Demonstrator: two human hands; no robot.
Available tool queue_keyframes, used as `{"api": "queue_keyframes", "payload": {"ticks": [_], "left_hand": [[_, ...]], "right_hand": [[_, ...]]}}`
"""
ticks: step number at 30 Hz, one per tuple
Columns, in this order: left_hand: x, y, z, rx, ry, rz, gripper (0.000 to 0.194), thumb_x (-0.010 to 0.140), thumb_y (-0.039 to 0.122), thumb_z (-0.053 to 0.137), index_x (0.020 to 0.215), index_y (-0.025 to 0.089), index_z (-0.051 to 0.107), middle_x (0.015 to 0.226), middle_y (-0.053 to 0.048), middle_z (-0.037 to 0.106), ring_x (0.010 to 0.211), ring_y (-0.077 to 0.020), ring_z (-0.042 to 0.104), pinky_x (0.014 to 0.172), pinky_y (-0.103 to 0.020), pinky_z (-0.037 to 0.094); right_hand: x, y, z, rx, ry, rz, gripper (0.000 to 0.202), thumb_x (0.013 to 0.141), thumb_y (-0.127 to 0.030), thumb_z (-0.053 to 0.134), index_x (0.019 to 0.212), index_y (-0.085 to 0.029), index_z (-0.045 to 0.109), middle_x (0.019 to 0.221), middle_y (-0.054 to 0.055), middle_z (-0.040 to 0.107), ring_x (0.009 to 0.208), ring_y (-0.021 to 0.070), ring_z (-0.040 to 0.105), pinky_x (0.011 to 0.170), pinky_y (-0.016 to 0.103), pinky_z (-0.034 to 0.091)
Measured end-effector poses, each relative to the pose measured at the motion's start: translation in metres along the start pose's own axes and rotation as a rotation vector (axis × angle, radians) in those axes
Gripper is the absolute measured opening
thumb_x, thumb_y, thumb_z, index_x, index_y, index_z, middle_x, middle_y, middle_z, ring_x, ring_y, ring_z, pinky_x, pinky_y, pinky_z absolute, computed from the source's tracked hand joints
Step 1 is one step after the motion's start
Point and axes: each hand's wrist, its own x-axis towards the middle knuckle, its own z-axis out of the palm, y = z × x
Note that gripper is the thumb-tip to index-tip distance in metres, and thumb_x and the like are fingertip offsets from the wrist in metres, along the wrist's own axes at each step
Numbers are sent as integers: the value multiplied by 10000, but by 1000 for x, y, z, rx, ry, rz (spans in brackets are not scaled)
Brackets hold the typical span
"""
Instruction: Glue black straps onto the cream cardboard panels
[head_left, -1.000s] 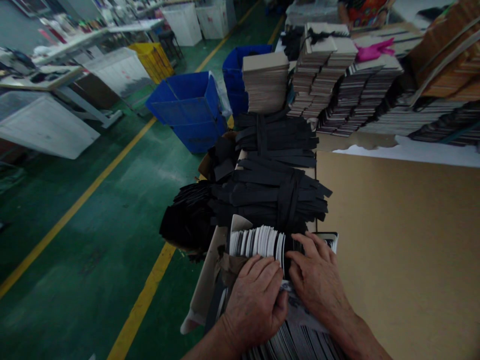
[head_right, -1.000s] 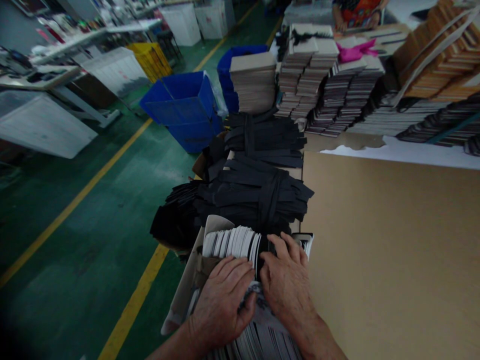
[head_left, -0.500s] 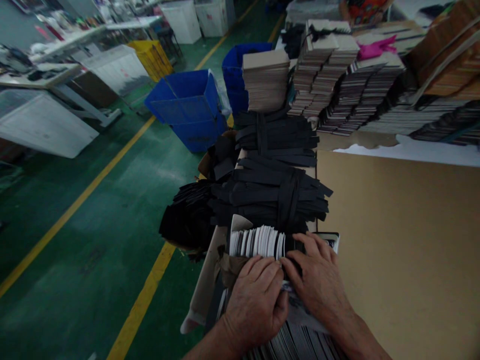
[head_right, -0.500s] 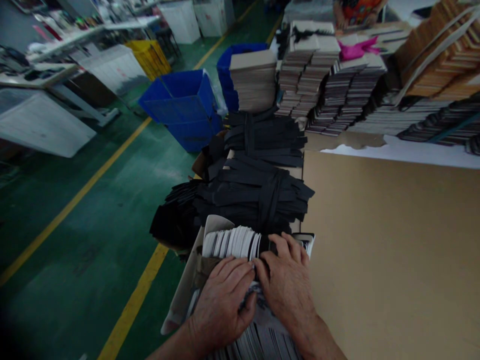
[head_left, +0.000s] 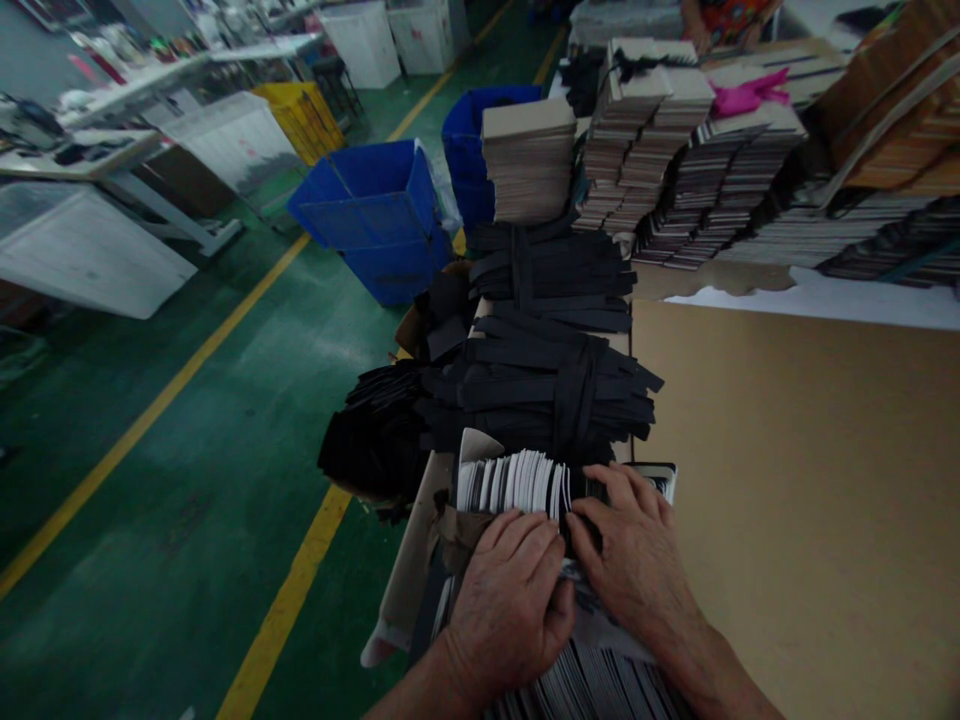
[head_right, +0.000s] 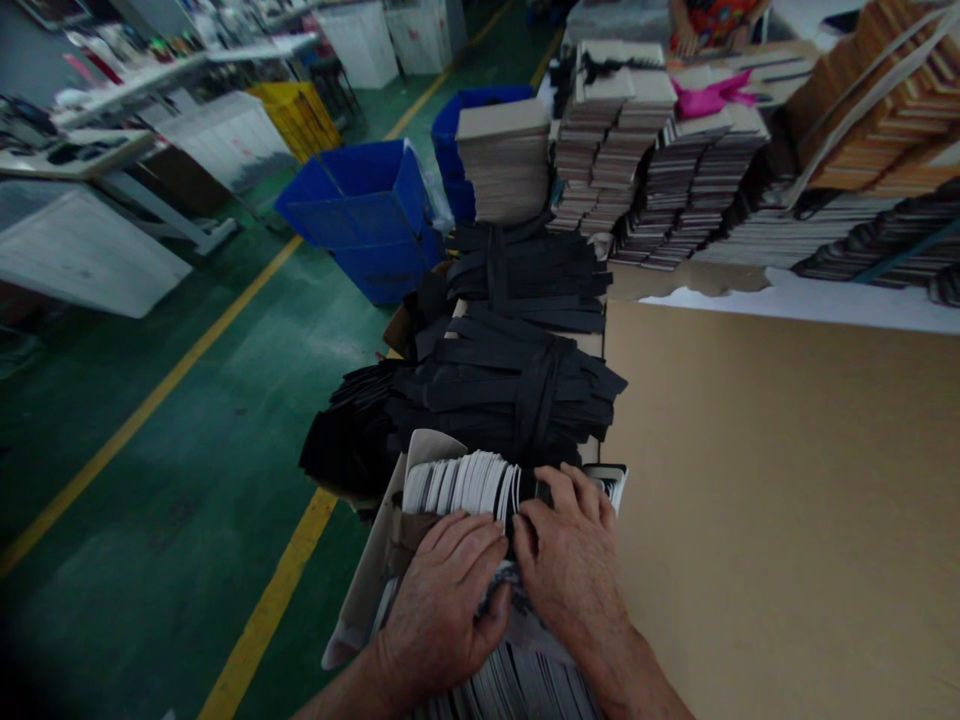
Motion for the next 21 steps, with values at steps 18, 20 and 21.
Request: {"api": "queue_keyframes", "payload": {"ticks": [18, 20, 21], "left_hand": [[-3, -1, 2, -19, 39, 7, 370, 864, 226, 531, 1207, 127, 630, 1188, -95, 714, 1150, -247, 631, 1068, -481, 494], [-3, -1, 1, -21, 40, 6, 361, 864, 226, 537, 1197, 126, 634, 1191, -88, 715, 1147, -248, 632, 1063, -478, 497], [-3, -1, 1, -22, 42, 7, 355, 862, 226, 541, 1189, 125, 636, 1189, -86, 716, 1146, -247, 632, 1061, -474, 498]], "right_hand": [[2, -3, 0, 13, -27, -29, 254, 948, -330, 523, 838, -282, 748, 1332, 38, 599, 1337, 326, 391, 1059, 569, 368], [2, -3, 1, 9, -21, -21, 256, 951, -340, 528, 831, -282, 747, 1323, 41, 603, 1333, 331, 394, 1049, 572, 372], [2, -3, 1, 7, -18, -16, 252, 949, -340, 533, 827, -283, 747, 1320, 42, 604, 1330, 333, 397, 1046, 573, 373]]}}
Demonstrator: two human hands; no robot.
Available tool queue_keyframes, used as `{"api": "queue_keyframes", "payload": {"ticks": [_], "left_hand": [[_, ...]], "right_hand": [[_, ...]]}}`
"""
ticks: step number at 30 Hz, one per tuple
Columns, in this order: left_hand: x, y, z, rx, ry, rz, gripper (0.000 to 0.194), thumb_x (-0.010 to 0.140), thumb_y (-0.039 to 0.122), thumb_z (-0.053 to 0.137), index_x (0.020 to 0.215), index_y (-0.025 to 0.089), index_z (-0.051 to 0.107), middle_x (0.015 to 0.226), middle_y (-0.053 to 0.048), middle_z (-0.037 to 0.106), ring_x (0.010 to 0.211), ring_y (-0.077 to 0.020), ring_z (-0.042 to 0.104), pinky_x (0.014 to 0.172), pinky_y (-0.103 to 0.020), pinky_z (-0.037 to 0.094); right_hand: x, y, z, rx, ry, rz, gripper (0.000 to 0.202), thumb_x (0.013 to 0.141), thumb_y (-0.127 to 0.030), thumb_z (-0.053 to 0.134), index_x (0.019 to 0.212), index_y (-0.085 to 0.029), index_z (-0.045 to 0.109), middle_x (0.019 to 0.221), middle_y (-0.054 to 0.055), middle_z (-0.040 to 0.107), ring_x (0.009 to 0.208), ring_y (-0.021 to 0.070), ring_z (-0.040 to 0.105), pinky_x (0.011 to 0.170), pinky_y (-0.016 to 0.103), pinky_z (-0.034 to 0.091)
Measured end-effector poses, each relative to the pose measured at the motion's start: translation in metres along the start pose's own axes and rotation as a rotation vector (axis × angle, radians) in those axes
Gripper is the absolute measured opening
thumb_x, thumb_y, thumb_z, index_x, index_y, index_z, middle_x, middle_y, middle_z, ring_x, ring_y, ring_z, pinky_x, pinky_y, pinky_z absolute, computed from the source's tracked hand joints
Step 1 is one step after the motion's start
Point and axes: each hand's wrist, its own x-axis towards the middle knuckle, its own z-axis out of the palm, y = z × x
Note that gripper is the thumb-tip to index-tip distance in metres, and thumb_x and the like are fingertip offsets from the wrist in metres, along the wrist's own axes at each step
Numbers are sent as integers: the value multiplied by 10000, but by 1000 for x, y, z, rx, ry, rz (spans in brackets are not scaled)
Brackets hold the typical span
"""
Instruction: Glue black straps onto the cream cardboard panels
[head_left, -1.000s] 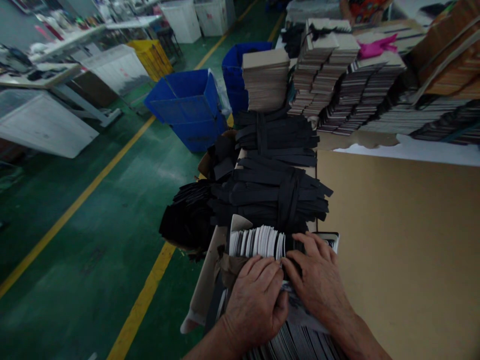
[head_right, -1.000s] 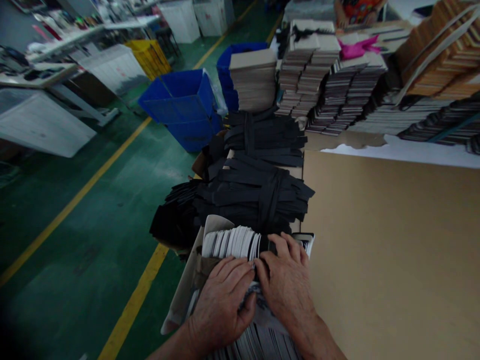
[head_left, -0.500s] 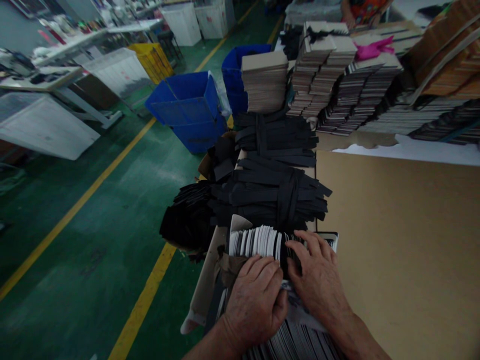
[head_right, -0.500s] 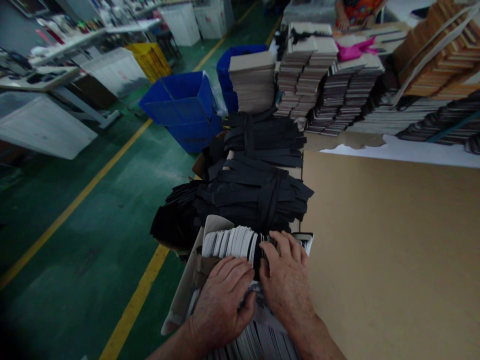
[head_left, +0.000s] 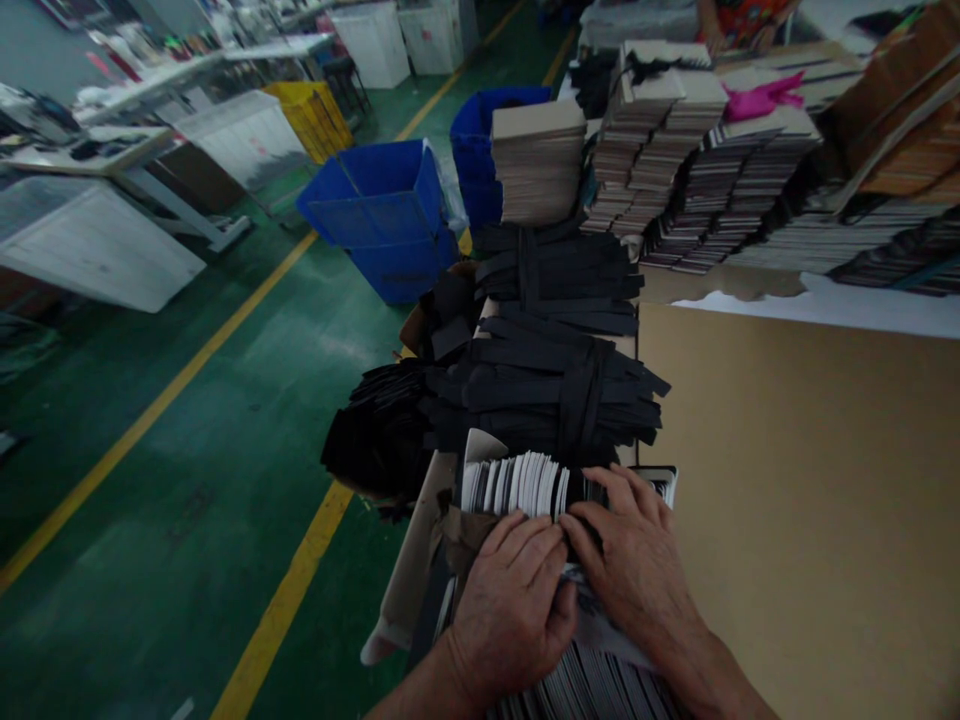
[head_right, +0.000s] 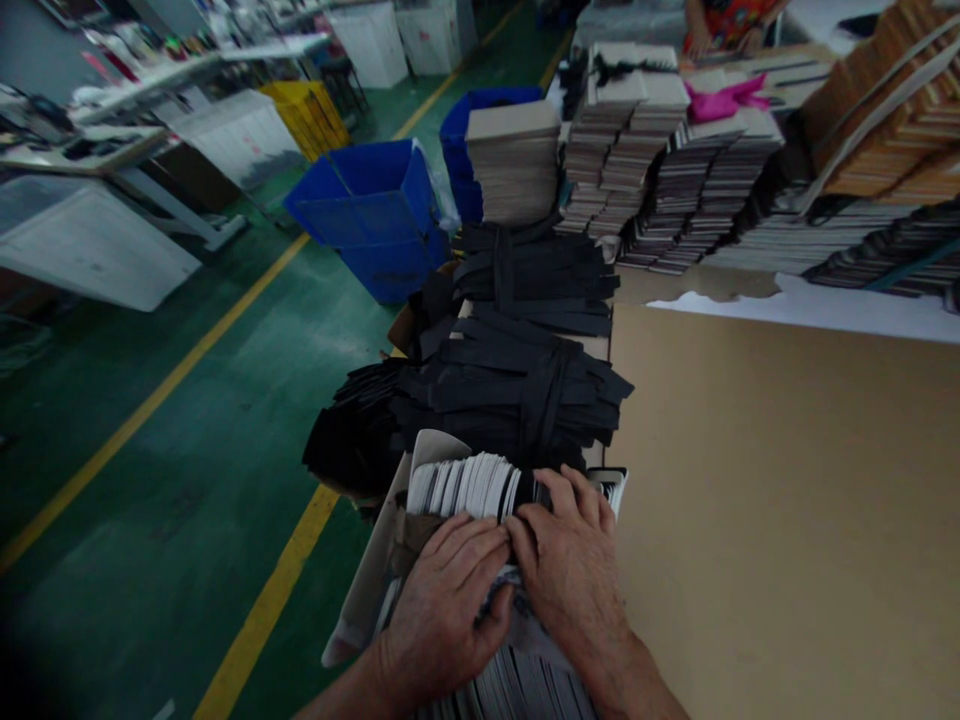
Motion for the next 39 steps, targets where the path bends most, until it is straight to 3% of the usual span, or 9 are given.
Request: {"api": "queue_keyframes", "payload": {"ticks": [10, 16, 21, 28, 32, 36, 39], "left_hand": [[1, 1, 1, 1, 30, 11, 347, 850, 209, 539, 1168, 118, 643, 1168, -84, 723, 1133, -241, 635, 1055, -462, 499], [2, 1, 0, -6, 24, 6, 314, 863, 210, 526, 1140, 129, 650, 1152, -80, 716, 1132, -235, 630, 1083, -448, 473], [1, 2, 2, -12, 10, 0, 275, 866, 216, 536, 1100, 137, 657, 1089, -79, 711, 1108, -231, 630, 1084, -448, 469], [4, 4, 2, -50, 1, -9, 243, 873, 214, 529, 1071, 157, 658, 1090, -77, 702, 1074, -235, 641, 1064, -480, 485], [4, 3, -4, -120, -16, -11, 278, 862, 194, 527, 1109, 148, 646, 1089, -89, 704, 1097, -237, 637, 1093, -486, 467], [-1, -4, -16, -177, 24, -13, 318, 860, 146, 549, 1170, 134, 620, 1115, -95, 694, 1133, -206, 618, 1077, -399, 490], [-5, -11, -25, -89, 117, -35, 313, 858, 112, 568, 1161, 167, 625, 1121, -79, 697, 1170, -205, 599, 1083, -391, 471]], "right_hand": [[0, -1, 4, 7, 25, 36, 167, 883, -252, 577, 841, -267, 737, 1296, 40, 613, 1303, 333, 420, 1046, 569, 371], [-1, 0, 6, -17, 101, 8, 248, 862, -174, 566, 1057, -237, 707, 1284, 79, 614, 1295, 319, 427, 1052, 530, 387], [-2, 1, 2, 14, 23, -39, 217, 878, -178, 548, 880, -283, 739, 1332, 32, 597, 1339, 315, 391, 1058, 535, 374], [0, 1, 4, 41, 52, -8, 260, 943, -382, 545, 812, -279, 745, 1293, 44, 608, 1304, 324, 413, 1054, 567, 364], [1, 1, 9, 14, 69, 33, 175, 898, -322, 601, 795, -272, 733, 1271, 43, 615, 1276, 334, 437, 1023, 562, 387], [1, -1, 11, -10, 104, 48, 104, 858, -236, 610, 890, -234, 709, 1242, 65, 634, 1253, 325, 464, 1025, 534, 398], [0, -1, 10, -5, 127, 30, 217, 855, -219, 605, 1053, -226, 693, 1260, 76, 631, 1262, 317, 460, 1030, 520, 400]]}}
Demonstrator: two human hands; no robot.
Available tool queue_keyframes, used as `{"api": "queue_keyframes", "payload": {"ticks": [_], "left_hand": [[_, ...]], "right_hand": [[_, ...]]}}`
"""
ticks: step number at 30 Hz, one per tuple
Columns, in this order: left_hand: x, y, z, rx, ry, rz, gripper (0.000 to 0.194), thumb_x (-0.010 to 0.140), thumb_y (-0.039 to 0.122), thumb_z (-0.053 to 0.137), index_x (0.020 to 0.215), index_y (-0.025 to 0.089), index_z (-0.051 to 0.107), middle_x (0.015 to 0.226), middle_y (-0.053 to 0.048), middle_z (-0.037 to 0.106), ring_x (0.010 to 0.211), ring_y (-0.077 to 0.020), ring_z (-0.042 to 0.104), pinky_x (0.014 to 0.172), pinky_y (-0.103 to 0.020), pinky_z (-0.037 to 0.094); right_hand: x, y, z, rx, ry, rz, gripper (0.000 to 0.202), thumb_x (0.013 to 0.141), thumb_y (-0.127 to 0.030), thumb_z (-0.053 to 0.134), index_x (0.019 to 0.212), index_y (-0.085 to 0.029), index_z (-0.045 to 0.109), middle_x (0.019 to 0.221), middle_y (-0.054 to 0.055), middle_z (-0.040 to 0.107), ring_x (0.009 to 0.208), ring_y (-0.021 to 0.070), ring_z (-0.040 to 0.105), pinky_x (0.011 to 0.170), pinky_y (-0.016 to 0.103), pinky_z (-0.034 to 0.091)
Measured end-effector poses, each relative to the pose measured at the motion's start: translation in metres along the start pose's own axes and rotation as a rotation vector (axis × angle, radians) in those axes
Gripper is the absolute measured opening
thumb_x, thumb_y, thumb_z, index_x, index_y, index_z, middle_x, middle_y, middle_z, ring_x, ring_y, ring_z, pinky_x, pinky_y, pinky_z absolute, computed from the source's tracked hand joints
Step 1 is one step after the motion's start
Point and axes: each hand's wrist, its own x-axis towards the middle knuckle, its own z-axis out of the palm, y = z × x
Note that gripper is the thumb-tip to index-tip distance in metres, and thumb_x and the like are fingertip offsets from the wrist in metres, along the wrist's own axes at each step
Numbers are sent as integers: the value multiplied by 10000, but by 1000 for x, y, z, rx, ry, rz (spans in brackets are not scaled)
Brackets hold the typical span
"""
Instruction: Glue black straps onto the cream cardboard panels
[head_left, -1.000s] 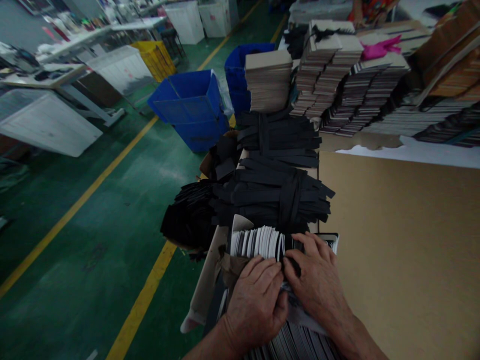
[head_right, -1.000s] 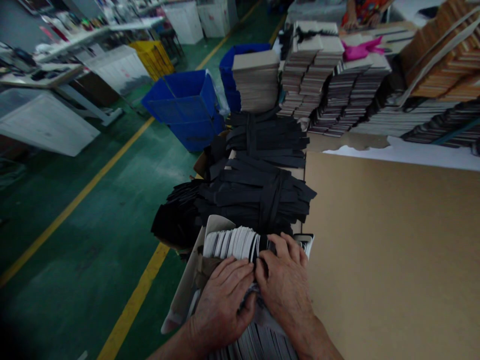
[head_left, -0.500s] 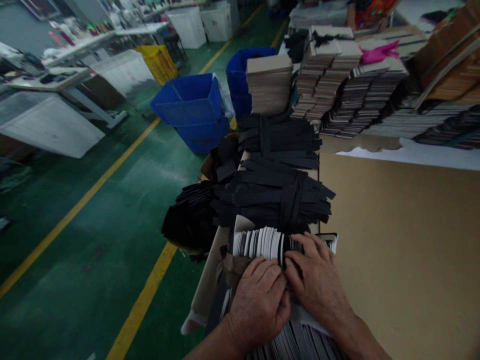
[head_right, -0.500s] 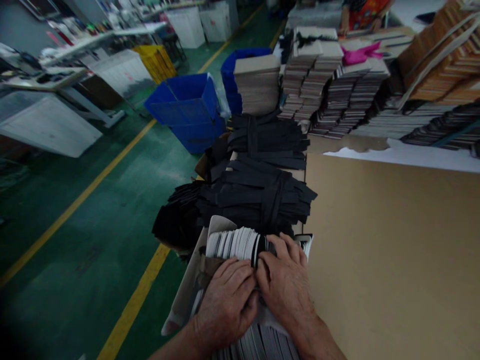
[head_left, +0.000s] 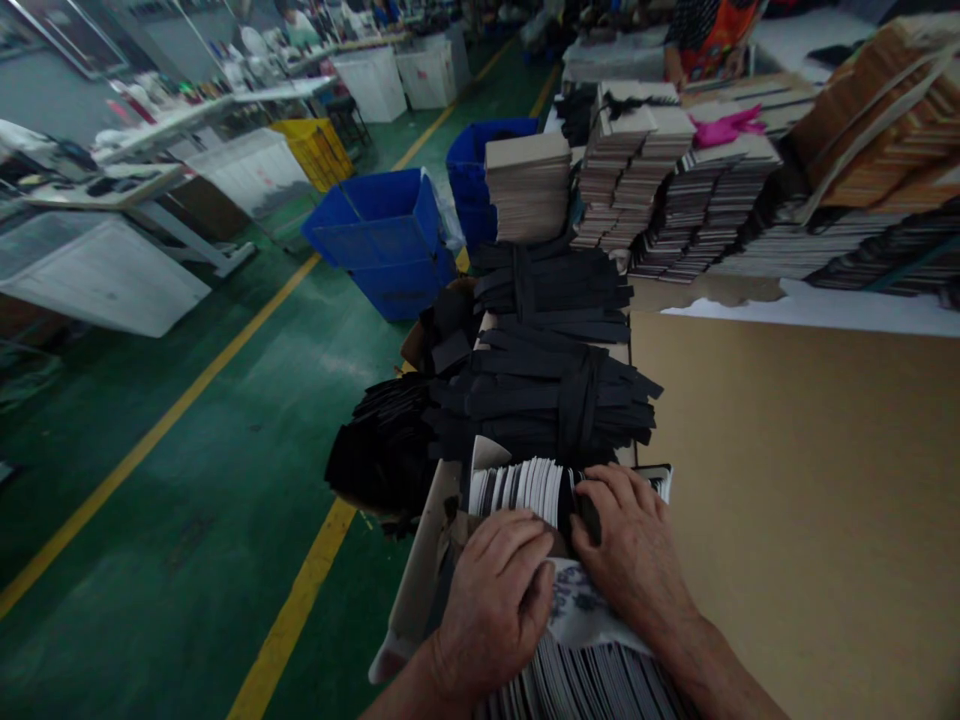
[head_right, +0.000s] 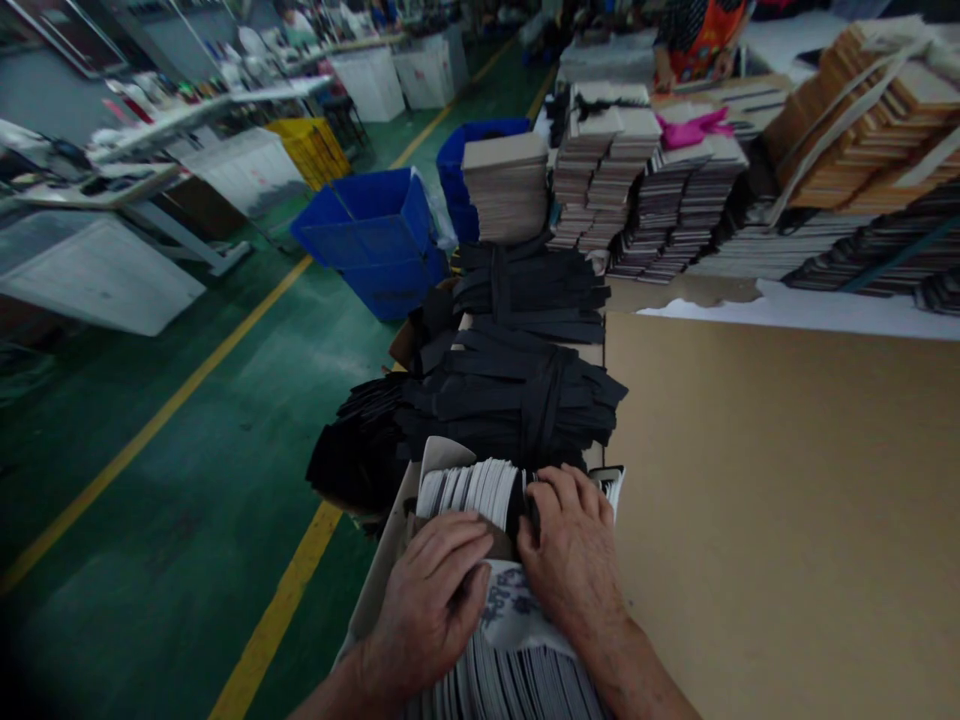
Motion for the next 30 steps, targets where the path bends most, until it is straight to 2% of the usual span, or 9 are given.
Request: {"api": "queue_keyframes", "payload": {"ticks": [2, 5, 8, 11, 16, 21, 26, 30], "left_hand": [[-1, -2, -3, 125, 47, -71, 289, 857, 147, 597, 1137, 201, 640, 1156, -71, 694, 1231, -246, 567, 1132, -481, 401], [1, -3, -2, 287, -9, -254, 405, 853, 315, 638, 1247, 227, 613, 1355, -105, 600, 1372, -367, 427, 1133, -636, 305], [4, -6, 3, 336, -78, -360, 590, 837, 463, 645, 1371, 236, 539, 1504, -131, 450, 1434, -425, 299, 1112, -671, 298], [7, -12, 7, 339, -71, -416, 616, 820, 537, 647, 1341, 217, 565, 1535, -146, 374, 1455, -446, 225, 1117, -670, 297], [15, -17, 5, 342, -88, -485, 432, 861, 443, 614, 1221, 204, 620, 1486, -134, 432, 1461, -439, 215, 1134, -669, 270], [23, -21, 3, 232, -148, -572, 482, 741, 383, 709, 1185, 228, 605, 1407, -90, 529, 1408, -394, 337, 1137, -615, 320], [25, -22, 3, 173, -179, -624, 570, 669, 329, 718, 1214, 237, 577, 1422, -80, 513, 1436, -378, 297, 1155, -583, 320], [25, -21, 4, 162, -155, -609, 551, 685, 297, 696, 1217, 239, 564, 1404, -95, 512, 1431, -386, 298, 1135, -610, 335]], "right_hand": [[0, -1, -1, 8, -5, -21, 247, 864, -202, 586, 1075, -251, 704, 1319, 68, 605, 1304, 316, 428, 1038, 519, 395], [-1, -3, -2, 17, -53, -73, 243, 884, -171, 535, 938, -284, 743, 1394, 14, 573, 1375, 318, 358, 1072, 534, 357], [0, -5, -2, 3, -112, -95, 281, 891, -151, 503, 893, -280, 753, 1393, -24, 587, 1391, 317, 344, 1104, 550, 316], [1, -7, -2, -13, -137, -73, 270, 887, -169, 511, 888, -266, 762, 1363, -7, 614, 1369, 313, 381, 1112, 538, 312], [4, -14, -5, -11, -140, -29, 240, 876, -198, 537, 867, -269, 766, 1340, 4, 628, 1348, 312, 412, 1101, 530, 322], [6, -19, -3, -16, -97, 15, 280, 933, -275, 514, 799, -263, 758, 1283, 20, 661, 1310, 306, 451, 1076, 528, 336], [5, -18, -1, 3, -92, 8, 284, 943, -382, 546, 793, -276, 762, 1273, 21, 661, 1310, 310, 440, 1075, 539, 327], [6, -18, -1, 1, -103, 10, 253, 922, -423, 588, 805, -280, 760, 1271, 21, 660, 1314, 319, 433, 1072, 558, 318]]}}
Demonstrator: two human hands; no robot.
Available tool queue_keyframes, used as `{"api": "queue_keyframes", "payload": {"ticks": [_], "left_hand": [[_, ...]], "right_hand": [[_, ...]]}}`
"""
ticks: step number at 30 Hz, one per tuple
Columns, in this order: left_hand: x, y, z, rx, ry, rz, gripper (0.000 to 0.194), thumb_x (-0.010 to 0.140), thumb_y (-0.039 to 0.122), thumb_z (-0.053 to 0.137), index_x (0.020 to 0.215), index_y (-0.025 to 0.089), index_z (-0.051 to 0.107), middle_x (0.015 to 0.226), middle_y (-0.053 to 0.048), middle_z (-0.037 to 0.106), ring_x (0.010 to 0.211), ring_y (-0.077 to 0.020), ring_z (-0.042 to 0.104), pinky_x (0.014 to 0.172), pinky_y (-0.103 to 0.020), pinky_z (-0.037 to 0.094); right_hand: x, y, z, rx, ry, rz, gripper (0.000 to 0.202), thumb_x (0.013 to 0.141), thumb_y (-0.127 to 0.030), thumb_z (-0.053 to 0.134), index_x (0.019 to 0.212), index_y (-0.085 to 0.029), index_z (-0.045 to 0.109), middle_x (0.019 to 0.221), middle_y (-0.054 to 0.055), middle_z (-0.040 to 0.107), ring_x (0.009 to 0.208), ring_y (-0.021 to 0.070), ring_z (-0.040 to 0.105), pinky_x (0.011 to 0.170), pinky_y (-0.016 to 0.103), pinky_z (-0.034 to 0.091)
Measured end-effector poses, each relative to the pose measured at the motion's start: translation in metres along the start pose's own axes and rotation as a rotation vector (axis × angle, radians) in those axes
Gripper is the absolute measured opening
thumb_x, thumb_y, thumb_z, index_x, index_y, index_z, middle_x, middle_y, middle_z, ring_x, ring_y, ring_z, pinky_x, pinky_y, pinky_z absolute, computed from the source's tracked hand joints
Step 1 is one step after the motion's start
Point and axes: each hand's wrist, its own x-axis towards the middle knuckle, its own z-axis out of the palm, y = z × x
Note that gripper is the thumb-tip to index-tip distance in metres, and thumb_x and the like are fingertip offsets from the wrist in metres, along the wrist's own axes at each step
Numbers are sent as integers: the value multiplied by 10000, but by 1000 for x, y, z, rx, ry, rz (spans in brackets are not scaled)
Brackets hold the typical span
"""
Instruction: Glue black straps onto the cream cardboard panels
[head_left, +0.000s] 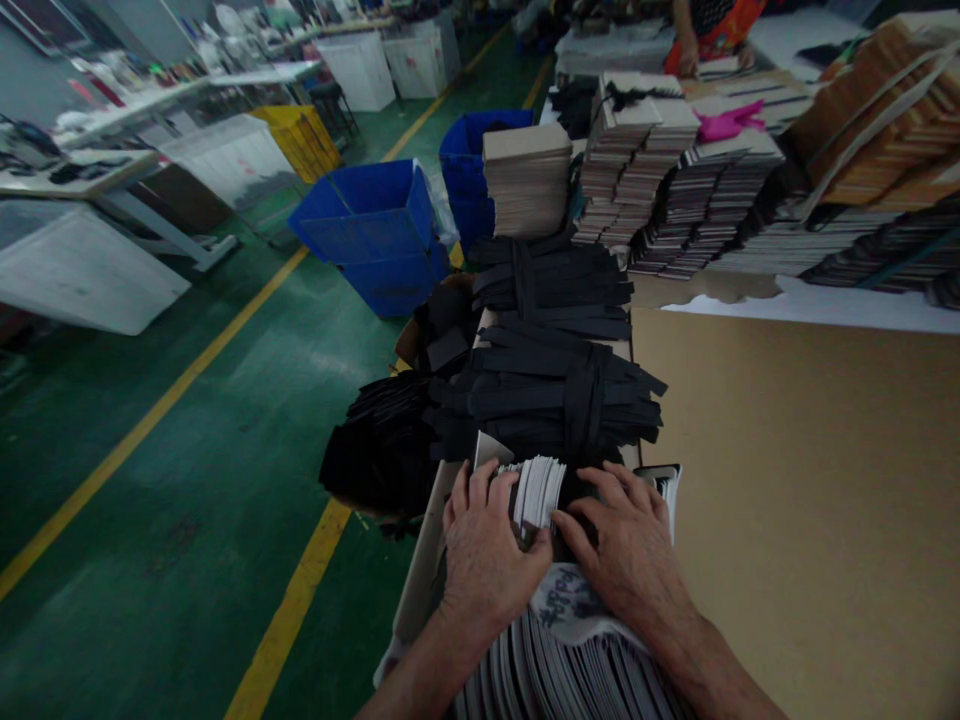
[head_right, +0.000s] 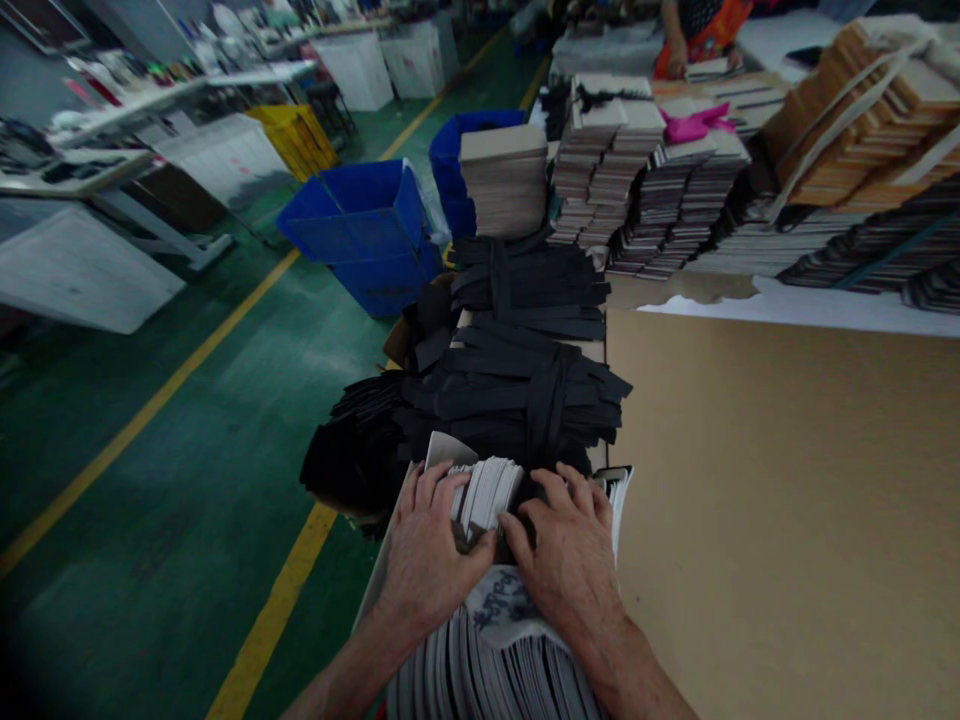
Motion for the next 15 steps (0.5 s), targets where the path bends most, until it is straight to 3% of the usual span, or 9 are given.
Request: {"api": "queue_keyframes", "payload": {"ticks": [7, 15], "left_hand": [[1, 3, 3, -17, 52, 16, 536, 699, 270, 690, 1213, 241, 544, 1389, -99, 517, 1426, -398, 307, 1115, -631, 358], [2, 5, 3, -21, 18, -21, 550, 683, 283, 697, 1210, 229, 551, 1380, -95, 519, 1421, -394, 302, 1126, -630, 352]], "right_hand": [[2, -3, 0, -11, 9, 13, 239, 911, -415, 608, 783, -267, 744, 1276, 25, 656, 1309, 325, 442, 1062, 570, 322], [2, -2, 2, -16, 10, 2, 207, 896, -394, 608, 800, -264, 738, 1279, 28, 647, 1309, 324, 436, 1072, 572, 314]]}}
